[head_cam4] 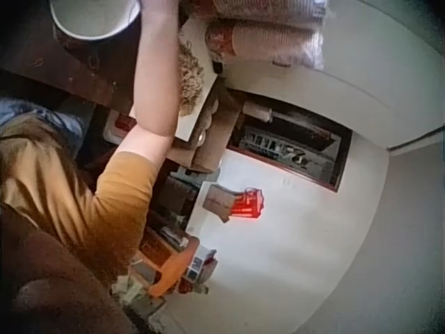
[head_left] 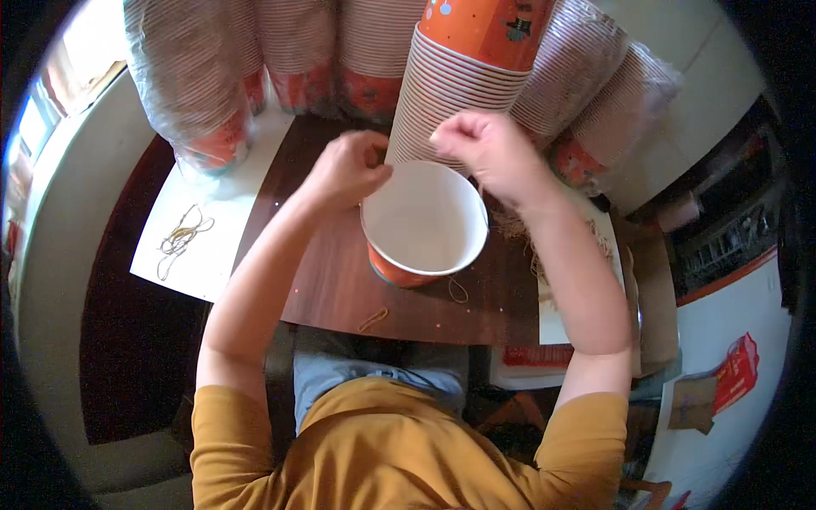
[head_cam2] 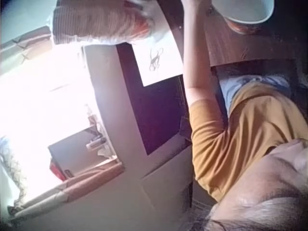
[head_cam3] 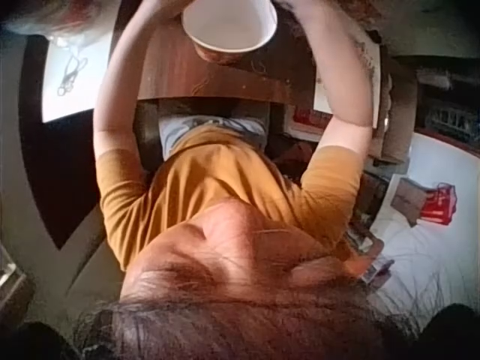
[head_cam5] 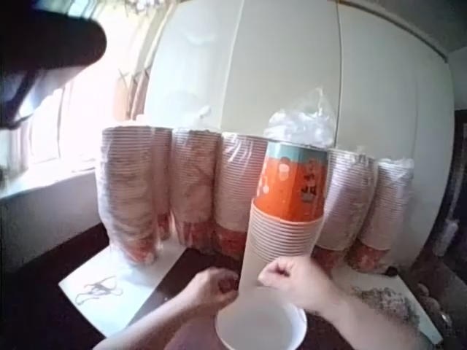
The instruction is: Threading and tying strings through pre-punched holes in paper buckets to create handles.
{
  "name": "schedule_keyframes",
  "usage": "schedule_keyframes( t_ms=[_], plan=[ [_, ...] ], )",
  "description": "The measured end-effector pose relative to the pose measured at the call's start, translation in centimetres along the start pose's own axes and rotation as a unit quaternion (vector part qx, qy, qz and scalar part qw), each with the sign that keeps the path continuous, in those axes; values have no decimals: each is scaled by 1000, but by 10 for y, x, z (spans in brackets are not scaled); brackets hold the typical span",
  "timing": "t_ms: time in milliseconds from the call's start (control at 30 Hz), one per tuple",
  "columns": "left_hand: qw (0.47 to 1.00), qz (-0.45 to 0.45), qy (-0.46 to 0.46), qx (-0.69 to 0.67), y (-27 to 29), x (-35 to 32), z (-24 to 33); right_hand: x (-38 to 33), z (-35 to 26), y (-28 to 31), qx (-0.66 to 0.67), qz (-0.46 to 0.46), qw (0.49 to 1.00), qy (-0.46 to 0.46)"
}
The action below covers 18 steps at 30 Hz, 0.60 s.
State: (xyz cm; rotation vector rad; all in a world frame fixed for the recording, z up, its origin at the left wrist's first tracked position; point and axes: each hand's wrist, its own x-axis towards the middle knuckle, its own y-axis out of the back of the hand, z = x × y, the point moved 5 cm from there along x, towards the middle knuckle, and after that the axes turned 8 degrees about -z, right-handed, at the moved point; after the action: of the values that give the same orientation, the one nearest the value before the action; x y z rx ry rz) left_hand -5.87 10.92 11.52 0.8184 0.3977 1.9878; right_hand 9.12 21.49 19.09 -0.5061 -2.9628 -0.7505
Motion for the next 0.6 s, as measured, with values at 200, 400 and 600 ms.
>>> schedule_keyframes(
  t_ms=[200, 400, 600],
  plan=[
    [983, -48, 100, -145, -26, -48, 9, -10, 79, -37, 96, -4, 979, -181],
    [922, -90, 214, -311, -28, -70, 18, -33, 77, -49, 48, -3, 978, -205],
    [970, -108, 122, -182, -42, -55, -9, -39, 78, -52, 16, 37, 977, -209]
  ],
)
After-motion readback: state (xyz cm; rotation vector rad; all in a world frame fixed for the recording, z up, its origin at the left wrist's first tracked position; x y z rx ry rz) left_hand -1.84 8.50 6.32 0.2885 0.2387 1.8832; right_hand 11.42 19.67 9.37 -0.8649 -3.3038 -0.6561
